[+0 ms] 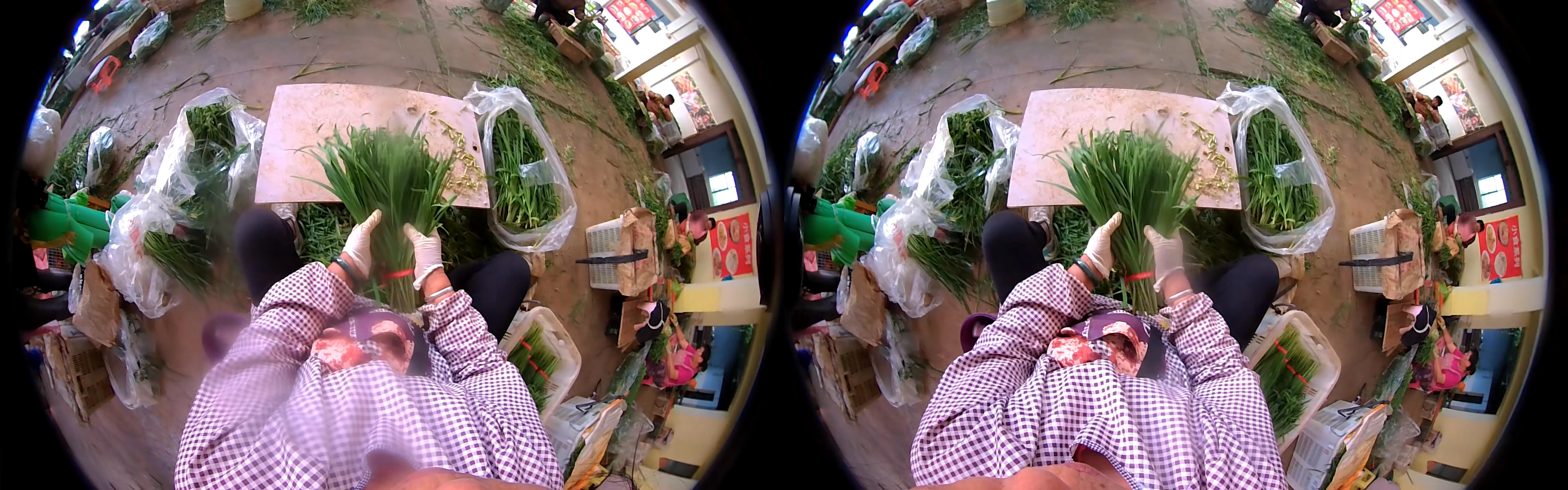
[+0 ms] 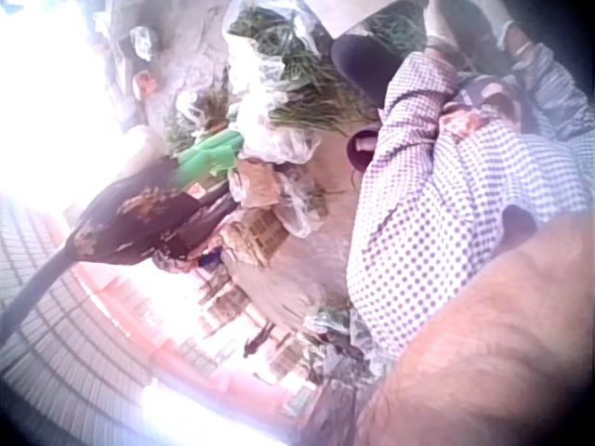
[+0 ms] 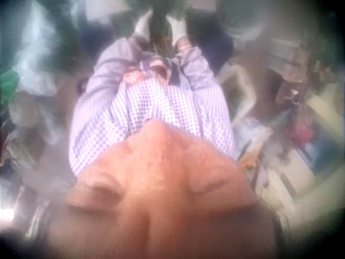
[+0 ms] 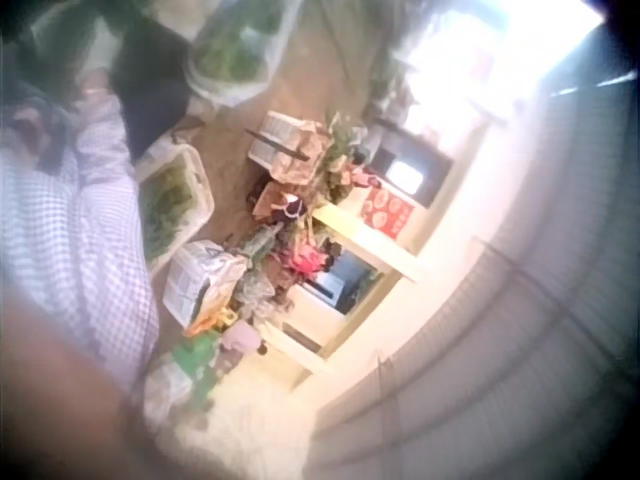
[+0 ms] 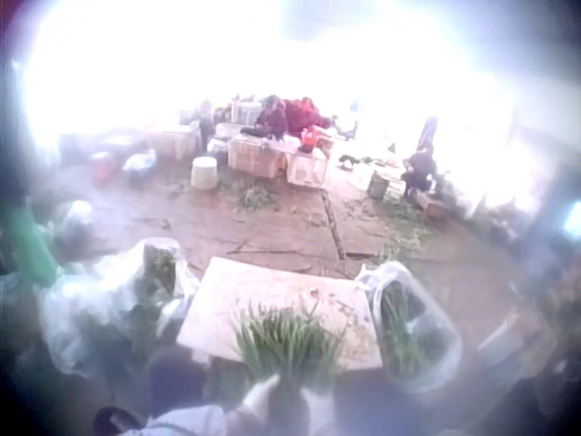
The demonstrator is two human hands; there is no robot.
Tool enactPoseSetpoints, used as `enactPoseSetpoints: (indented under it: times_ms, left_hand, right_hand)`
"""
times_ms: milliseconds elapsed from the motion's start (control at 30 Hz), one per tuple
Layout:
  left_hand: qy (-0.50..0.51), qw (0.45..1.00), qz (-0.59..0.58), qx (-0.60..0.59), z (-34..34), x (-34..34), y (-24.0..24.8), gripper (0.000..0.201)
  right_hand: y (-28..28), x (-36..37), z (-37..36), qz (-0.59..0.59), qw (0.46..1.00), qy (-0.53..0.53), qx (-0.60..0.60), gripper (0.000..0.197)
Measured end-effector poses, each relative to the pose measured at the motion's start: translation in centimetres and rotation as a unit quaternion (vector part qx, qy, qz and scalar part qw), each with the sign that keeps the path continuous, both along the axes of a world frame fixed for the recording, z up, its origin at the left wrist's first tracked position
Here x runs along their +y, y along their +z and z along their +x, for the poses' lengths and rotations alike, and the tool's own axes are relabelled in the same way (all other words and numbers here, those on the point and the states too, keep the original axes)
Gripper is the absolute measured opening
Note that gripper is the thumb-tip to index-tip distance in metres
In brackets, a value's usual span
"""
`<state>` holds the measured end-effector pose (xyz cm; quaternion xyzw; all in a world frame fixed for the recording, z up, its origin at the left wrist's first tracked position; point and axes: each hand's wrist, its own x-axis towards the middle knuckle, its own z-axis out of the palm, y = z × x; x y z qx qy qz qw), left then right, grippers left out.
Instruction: The person sorts, bundles, and ties green stalks with red bands on a wooden board, then places the tied bundles into a white plastic bin.
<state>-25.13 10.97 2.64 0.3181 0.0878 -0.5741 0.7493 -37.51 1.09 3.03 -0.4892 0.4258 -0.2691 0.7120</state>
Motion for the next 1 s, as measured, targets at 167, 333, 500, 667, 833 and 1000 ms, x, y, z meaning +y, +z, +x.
enactPoseSetpoints:
  times_ms: [167, 333, 500, 667, 833, 1000]
  left_hand:
    - [-0.025, 0.999, -0.010, -0.026, -0.3, 0.2, -0.5, 0.044]
    - [-0.039, 0.998, -0.034, -0.043, -0.1, 0.3, -0.8, 0.048]
    - [-0.029, 0.992, -0.006, -0.127, -0.2, 0.5, 0.9, 0.038]
    - [-0.012, 0.995, 0.041, -0.089, 0.1, 0.3, 0.3, 0.032]
    - [-0.019, 0.998, 0.030, -0.047, 0.1, 0.6, 0.0, 0.033]
    - [-0.018, 0.998, 0.012, -0.061, 0.2, 1.3, -0.1, 0.037]
  right_hand:
    - [1.3, 0.7, -0.4, -0.017, 1.000, 0.004, 0.011, 0.038]
    - [0.2, -0.1, -1.4, 0.024, 0.997, 0.063, 0.023, 0.051]
    - [0.8, 1.0, -0.7, -0.096, 0.990, 0.089, 0.054, 0.036]
    - [-0.2, 1.0, 0.4, -0.132, 0.990, 0.044, 0.022, 0.036]
    - [2.3, -0.2, 1.1, -0.169, 0.985, 0.015, 0.042, 0.034]
    - [4.4, -2.5, 1.6, -0.185, 0.982, -0.024, 0.000, 0.042]
